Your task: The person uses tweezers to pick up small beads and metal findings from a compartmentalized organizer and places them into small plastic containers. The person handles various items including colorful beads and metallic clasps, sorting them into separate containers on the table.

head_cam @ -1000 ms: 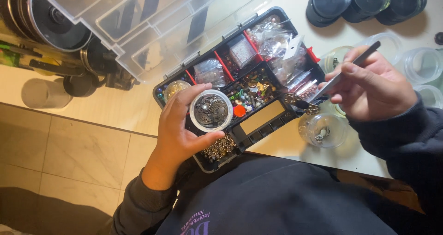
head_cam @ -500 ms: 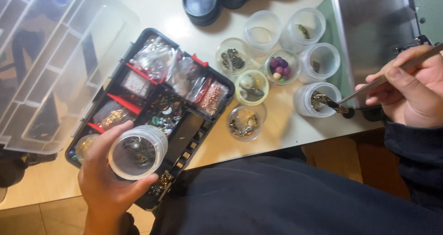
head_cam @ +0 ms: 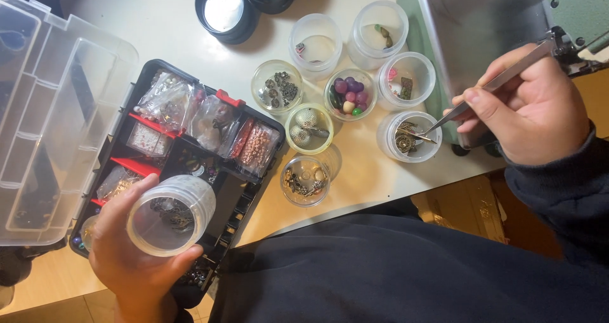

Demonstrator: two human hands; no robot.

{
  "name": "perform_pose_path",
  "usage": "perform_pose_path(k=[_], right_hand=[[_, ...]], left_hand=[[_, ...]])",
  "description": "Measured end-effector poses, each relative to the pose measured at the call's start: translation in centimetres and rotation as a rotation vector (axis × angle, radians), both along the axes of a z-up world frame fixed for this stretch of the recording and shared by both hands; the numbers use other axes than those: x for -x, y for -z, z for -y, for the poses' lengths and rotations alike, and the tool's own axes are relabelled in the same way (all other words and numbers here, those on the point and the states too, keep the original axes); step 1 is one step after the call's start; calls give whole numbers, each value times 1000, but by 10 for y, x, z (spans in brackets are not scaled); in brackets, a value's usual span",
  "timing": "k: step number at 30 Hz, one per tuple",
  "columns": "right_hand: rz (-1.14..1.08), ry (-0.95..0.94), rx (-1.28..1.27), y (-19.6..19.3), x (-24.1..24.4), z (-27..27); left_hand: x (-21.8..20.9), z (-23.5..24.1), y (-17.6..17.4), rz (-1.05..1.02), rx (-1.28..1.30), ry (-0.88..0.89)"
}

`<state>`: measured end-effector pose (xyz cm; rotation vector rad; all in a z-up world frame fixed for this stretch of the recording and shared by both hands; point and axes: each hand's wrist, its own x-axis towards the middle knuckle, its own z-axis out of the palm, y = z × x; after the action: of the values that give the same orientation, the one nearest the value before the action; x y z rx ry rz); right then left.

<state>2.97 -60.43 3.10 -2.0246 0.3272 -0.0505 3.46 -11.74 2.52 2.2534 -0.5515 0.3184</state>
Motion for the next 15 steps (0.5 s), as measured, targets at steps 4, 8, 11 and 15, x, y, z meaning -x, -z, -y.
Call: perform_pose_path(k=[4,8,11,15], right_hand=[[-55,-11,30,9,-2,-6],[41,-113,213,15,6,-8],[183,-177,288,19,13,-3],[367,-343,596,34,11,8]], left_hand=[[3,-6,-1,-9,-4,-5],[5,-12,0,-3,-8,-27],[7,-18,2,17,-15,-33],[11,-25,6,-8,24,-51]])
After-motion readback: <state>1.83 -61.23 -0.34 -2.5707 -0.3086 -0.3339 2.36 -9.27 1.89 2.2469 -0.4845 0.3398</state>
